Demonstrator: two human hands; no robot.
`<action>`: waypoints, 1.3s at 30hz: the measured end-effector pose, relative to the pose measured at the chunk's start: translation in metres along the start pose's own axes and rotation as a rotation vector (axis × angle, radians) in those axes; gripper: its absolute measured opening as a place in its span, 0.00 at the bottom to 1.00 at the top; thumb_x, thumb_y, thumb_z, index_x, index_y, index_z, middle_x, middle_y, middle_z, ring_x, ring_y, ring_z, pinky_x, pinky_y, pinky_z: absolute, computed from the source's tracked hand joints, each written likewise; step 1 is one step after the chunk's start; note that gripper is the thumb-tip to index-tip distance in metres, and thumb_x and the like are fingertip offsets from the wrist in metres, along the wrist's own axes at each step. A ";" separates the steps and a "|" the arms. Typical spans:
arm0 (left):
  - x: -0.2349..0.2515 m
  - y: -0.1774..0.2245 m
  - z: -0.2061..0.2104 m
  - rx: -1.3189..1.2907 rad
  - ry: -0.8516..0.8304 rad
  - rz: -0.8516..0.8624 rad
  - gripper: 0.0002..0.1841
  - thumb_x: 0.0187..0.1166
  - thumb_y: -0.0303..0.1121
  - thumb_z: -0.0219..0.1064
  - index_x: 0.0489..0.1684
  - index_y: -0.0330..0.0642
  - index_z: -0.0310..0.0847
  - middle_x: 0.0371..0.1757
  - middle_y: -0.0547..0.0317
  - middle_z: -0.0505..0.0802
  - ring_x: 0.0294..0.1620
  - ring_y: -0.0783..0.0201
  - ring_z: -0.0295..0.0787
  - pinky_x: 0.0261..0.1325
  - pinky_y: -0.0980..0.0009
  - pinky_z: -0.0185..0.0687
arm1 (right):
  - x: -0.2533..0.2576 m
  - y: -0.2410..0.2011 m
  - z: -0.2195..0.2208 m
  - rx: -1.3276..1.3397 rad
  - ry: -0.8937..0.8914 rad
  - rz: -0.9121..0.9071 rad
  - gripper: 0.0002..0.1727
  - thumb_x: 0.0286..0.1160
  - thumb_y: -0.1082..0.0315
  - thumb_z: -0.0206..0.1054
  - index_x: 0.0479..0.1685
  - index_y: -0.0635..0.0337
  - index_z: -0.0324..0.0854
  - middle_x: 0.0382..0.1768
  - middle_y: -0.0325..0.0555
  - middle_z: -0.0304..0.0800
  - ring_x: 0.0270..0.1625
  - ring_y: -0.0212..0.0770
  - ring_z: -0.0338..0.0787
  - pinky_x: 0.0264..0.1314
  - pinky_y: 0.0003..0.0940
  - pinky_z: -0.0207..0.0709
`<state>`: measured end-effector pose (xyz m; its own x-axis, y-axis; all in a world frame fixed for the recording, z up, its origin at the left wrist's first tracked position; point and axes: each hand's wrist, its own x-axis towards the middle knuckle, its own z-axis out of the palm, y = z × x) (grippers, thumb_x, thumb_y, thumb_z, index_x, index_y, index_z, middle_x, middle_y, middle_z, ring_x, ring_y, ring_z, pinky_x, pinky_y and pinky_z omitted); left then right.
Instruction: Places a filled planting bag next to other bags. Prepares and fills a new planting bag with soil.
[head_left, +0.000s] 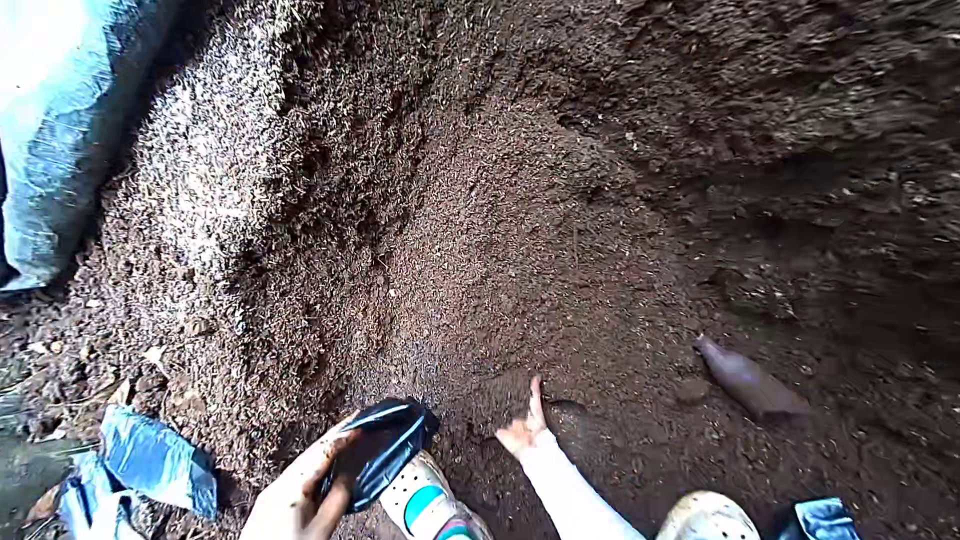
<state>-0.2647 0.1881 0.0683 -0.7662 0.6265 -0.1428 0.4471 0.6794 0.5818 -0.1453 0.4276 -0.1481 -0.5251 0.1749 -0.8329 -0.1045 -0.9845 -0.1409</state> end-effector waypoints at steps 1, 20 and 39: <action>0.003 0.001 0.005 -0.013 -0.051 -0.006 0.21 0.73 0.28 0.63 0.64 0.39 0.89 0.73 0.52 0.89 0.73 0.59 0.88 0.75 0.56 0.82 | 0.009 -0.006 0.016 0.027 -0.014 -0.036 0.51 0.71 0.15 0.32 0.88 0.36 0.60 0.79 0.43 0.78 0.78 0.46 0.79 0.71 0.58 0.78; 0.096 0.054 0.126 -0.380 -0.532 -0.213 0.37 0.76 0.27 0.70 0.88 0.33 0.62 0.90 0.41 0.69 0.91 0.53 0.64 0.92 0.58 0.55 | -0.100 -0.080 0.044 -0.323 -0.155 -0.104 0.41 0.86 0.29 0.30 0.50 0.47 0.83 0.37 0.41 0.96 0.39 0.39 0.96 0.38 0.40 0.90; 0.094 0.042 0.138 -0.335 -0.503 -0.094 0.45 0.74 0.23 0.67 0.96 0.43 0.49 0.97 0.57 0.54 0.96 0.64 0.52 0.95 0.63 0.49 | -0.038 -0.102 -0.016 -0.517 0.310 -0.017 0.51 0.88 0.29 0.30 0.89 0.70 0.44 0.80 0.74 0.69 0.76 0.62 0.81 0.73 0.51 0.78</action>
<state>-0.2547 0.3282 -0.0309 -0.4468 0.7289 -0.5188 0.1562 0.6345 0.7569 -0.1006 0.5210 -0.1105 -0.2479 0.2551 -0.9346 0.3540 -0.8742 -0.3325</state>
